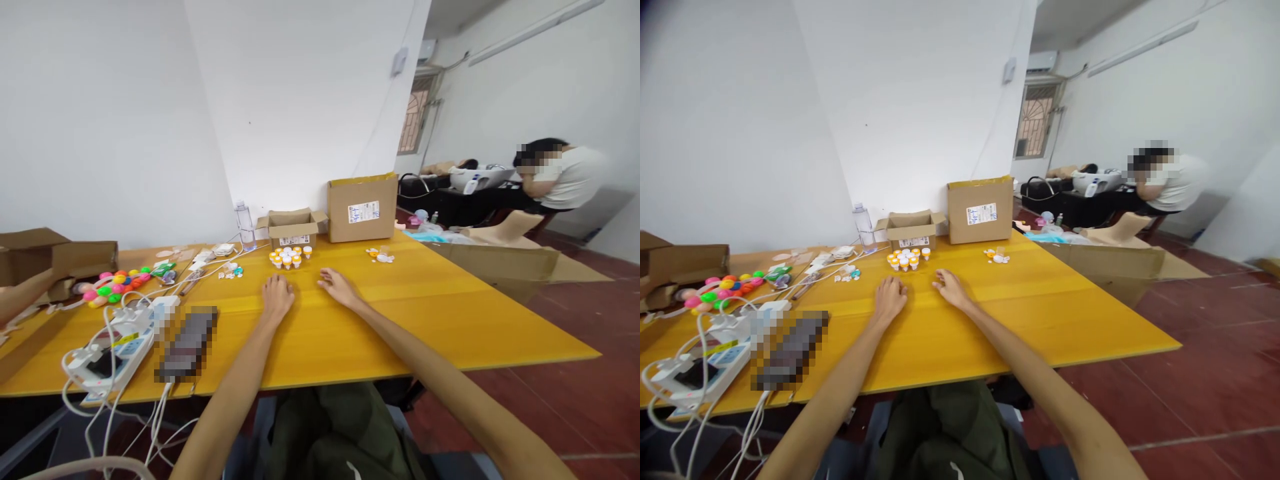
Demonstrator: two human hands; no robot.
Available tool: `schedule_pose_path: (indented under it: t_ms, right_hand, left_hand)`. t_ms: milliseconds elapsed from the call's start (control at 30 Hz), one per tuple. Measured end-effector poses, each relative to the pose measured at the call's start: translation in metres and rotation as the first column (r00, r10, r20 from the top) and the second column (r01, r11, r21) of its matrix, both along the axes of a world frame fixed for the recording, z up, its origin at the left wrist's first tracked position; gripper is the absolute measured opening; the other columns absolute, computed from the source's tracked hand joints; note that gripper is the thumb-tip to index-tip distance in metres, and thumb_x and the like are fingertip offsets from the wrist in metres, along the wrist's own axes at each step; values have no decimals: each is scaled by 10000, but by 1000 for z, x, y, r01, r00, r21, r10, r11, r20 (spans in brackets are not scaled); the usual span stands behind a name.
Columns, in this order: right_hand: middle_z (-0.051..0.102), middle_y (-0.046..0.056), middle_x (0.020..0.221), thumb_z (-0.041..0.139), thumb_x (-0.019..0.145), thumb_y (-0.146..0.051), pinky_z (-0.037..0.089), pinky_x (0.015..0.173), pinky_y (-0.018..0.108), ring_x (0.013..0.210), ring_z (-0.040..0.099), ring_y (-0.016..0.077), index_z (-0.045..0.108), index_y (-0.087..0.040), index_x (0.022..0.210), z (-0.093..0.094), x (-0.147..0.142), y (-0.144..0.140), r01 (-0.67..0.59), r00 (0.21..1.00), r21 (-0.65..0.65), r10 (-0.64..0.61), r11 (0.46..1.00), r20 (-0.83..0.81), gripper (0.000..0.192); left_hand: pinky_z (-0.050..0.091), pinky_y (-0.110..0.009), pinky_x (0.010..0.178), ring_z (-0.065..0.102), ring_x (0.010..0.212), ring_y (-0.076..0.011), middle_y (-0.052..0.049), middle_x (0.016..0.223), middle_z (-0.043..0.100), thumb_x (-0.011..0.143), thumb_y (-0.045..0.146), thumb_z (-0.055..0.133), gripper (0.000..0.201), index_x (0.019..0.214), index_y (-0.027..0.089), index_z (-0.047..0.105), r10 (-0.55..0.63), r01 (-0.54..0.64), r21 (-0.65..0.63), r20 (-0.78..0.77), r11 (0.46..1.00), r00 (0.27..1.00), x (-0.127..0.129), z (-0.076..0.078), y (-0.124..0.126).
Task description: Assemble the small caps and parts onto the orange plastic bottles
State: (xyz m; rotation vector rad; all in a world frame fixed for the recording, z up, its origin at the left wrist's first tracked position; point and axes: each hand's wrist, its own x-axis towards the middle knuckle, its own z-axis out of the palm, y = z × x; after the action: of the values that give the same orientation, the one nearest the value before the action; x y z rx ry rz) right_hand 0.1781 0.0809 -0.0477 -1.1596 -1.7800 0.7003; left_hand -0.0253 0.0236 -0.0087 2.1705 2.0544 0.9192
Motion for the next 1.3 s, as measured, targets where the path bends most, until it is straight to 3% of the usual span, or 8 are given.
schedule_pose_path:
  t_ms: [133, 400, 600, 767, 867, 1000, 1133, 1300]
  right_hand:
    - [675, 120, 1215, 668, 843, -250, 508, 1014, 461, 1127, 658, 267, 657, -228, 1125, 5, 12, -20, -76, 986, 72, 65, 994, 153, 283]
    - [580, 121, 1382, 494, 961, -378, 423, 1109, 455, 1285, 546, 277, 638, -251, 1200, 3, 24, -47, -148, 911, 250, 34, 957, 411, 306]
    - [467, 186, 1493, 364, 982, -505, 332, 1141, 532, 1398, 407, 342, 565, -169, 1335, 21, 63, -42, 37, 689, 362, -286, 931, 666, 527]
    - [366, 223, 1553, 426, 948, -505, 290, 1126, 595, 1432, 320, 412, 475, -137, 1428, 49, 109, -14, 294, 520, 430, -521, 853, 677, 607]
    - [319, 235, 1570, 412, 946, -554, 317, 1067, 647, 1424, 305, 445, 419, -175, 1461, 63, 123, 1, 477, 506, 391, -609, 787, 611, 639]
    - [333, 212, 1557, 393, 929, -618, 355, 1042, 631, 1409, 331, 439, 393, -225, 1472, 72, 124, 14, 618, 553, 209, -608, 758, 570, 670]
    - [419, 195, 1498, 381, 925, -625, 373, 1046, 603, 1368, 422, 402, 408, -268, 1471, 69, 117, 18, 681, 604, -13, -551, 732, 575, 653]
    - [430, 171, 1504, 428, 925, -581, 365, 1070, 600, 1352, 461, 384, 483, -274, 1425, 67, 111, 19, 665, 586, 4, -526, 746, 616, 589]
  left_hand:
    - [391, -454, 893, 534, 1122, -369, -203, 1133, 622, 858, 245, 525, 227, 1013, 157, 666, 172, -173, -12, -67, 985, 983, -16, 6, 1]
    - [398, -456, 889, 541, 1112, -389, -235, 1139, 619, 893, 271, 487, 284, 1056, 121, 665, 188, -188, 15, -134, 982, 973, -20, 8, 2]
    - [451, -409, 856, 578, 1071, -325, -192, 1107, 634, 933, 245, 398, 326, 1104, 126, 649, 222, -237, 6, -370, 971, 902, -12, 13, -3]
    - [466, -397, 822, 588, 1046, -311, -195, 1092, 638, 949, 220, 354, 356, 1139, 116, 635, 188, -221, -17, -465, 975, 865, -8, 17, -5]
    - [470, -393, 823, 589, 1044, -305, -187, 1087, 638, 955, 221, 359, 344, 1138, 122, 633, 179, -210, -14, -477, 978, 861, -8, 17, -6]
    - [464, -382, 847, 584, 1041, -286, -164, 1077, 636, 968, 236, 367, 319, 1114, 139, 632, 144, -170, -12, -475, 985, 868, -10, 12, -6]
    - [459, -371, 863, 579, 1033, -266, -140, 1078, 632, 975, 246, 380, 284, 1080, 165, 631, 96, -107, 2, -457, 994, 884, -11, 7, -4]
    - [461, -380, 864, 576, 1038, -268, -138, 1077, 631, 979, 260, 401, 253, 1050, 166, 626, 87, -79, 37, -419, 996, 904, -14, 0, -1]
